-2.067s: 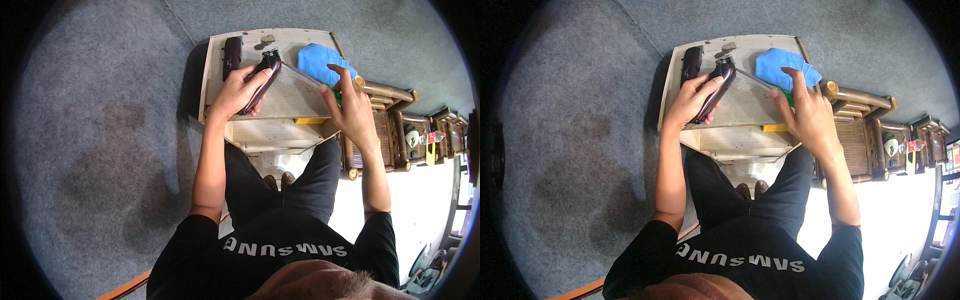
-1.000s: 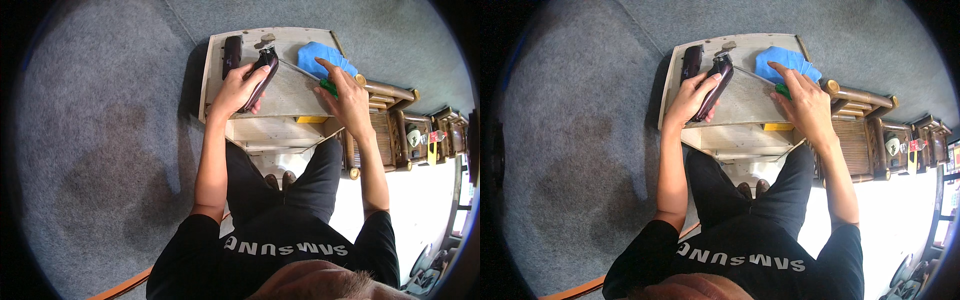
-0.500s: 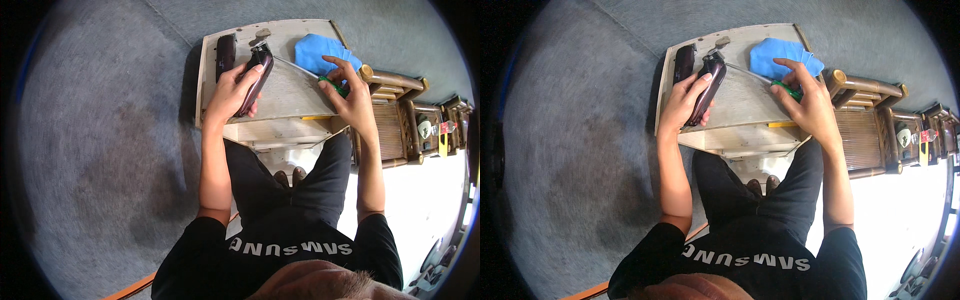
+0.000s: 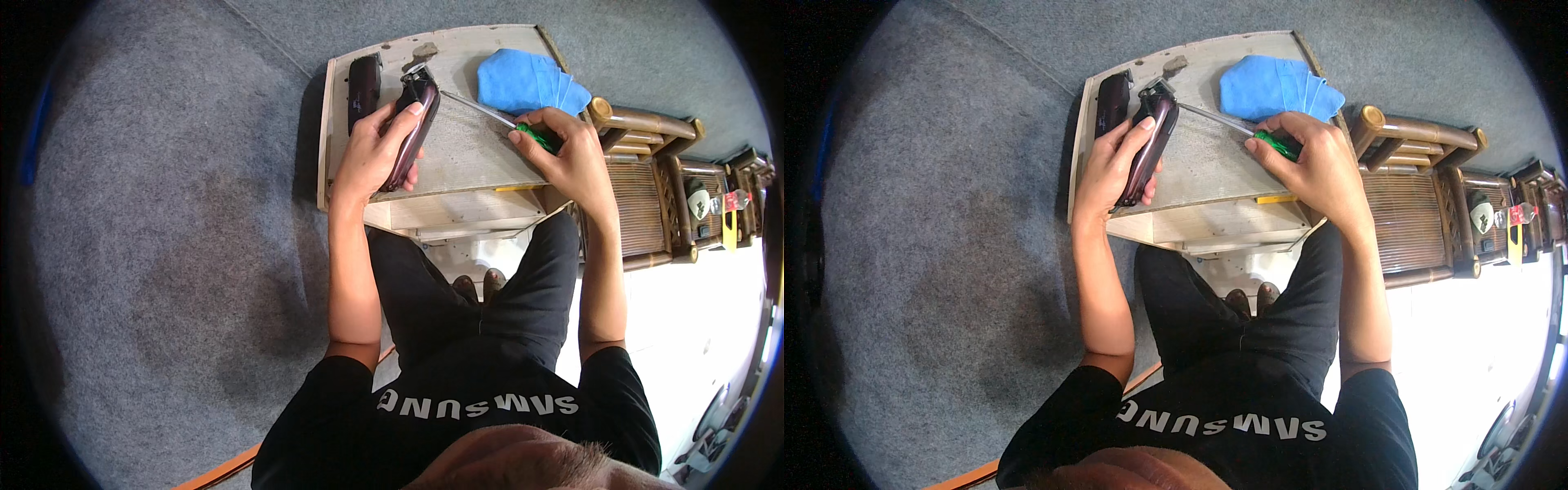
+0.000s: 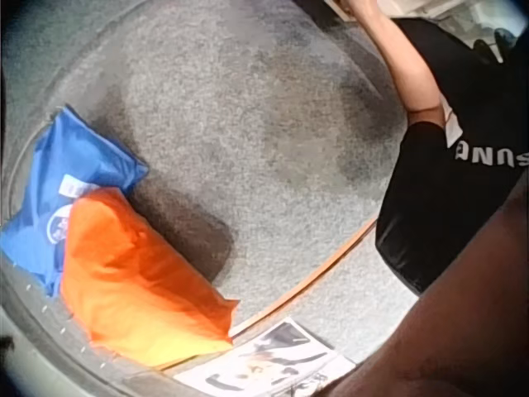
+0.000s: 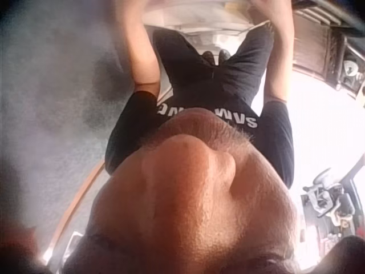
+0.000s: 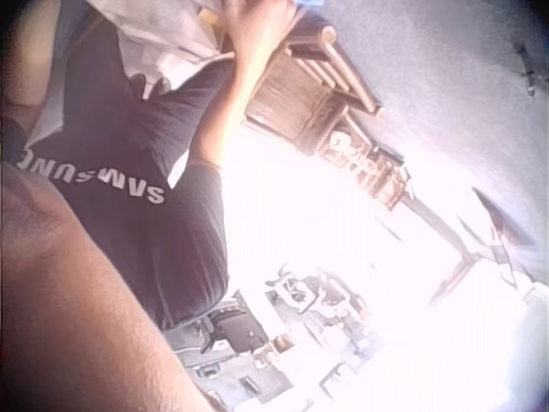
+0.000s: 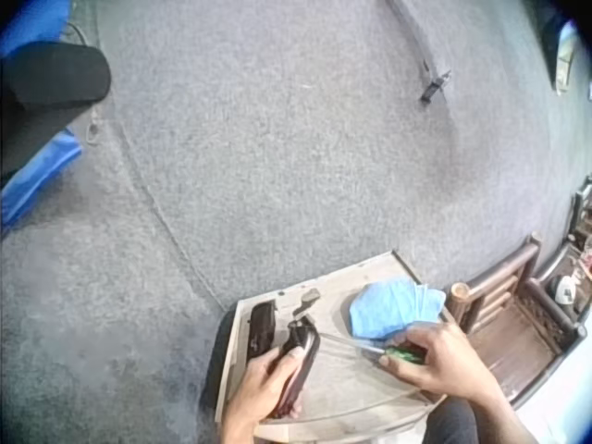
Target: The person uses a screwdriver to remove screws from the back of a pair of hair clippers, then pulls the casing apart to expose the motor and battery.
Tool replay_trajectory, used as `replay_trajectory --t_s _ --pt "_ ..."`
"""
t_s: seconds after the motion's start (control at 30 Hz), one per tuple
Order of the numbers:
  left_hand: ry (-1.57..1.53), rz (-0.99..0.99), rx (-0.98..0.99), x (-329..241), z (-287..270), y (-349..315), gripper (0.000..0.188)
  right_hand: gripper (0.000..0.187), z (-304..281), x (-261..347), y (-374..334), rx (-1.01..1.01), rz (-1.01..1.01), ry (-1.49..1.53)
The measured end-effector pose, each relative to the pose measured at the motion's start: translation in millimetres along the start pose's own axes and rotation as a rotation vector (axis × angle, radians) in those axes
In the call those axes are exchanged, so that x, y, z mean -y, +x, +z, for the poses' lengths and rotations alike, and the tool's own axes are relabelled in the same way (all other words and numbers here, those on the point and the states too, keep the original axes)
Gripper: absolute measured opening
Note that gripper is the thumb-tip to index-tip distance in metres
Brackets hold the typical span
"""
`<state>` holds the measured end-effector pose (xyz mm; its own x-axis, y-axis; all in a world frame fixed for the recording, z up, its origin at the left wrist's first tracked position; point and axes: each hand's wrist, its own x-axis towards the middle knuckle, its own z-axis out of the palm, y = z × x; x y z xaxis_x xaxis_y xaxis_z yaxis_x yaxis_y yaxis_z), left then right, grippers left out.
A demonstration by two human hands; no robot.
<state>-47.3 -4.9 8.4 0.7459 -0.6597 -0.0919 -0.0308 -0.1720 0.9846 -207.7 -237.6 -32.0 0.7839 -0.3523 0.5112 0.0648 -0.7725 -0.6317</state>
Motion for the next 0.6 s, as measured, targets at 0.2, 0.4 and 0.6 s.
replay_trajectory --t_s 0.2,0.4,0.6 --pt "0.010 0.016 -0.005 1 2 1 0.041 0.036 -1 0 -1 -0.014 0.020 0.046" --pt "-0.005 -0.004 0.000 2 1 2 0.041 0.033 1 15 8 -0.074 0.164 0.275" --pt "0.037 -0.001 0.020 5 -2 3 0.040 0.035 41 33 36 0.008 0.256 0.399"
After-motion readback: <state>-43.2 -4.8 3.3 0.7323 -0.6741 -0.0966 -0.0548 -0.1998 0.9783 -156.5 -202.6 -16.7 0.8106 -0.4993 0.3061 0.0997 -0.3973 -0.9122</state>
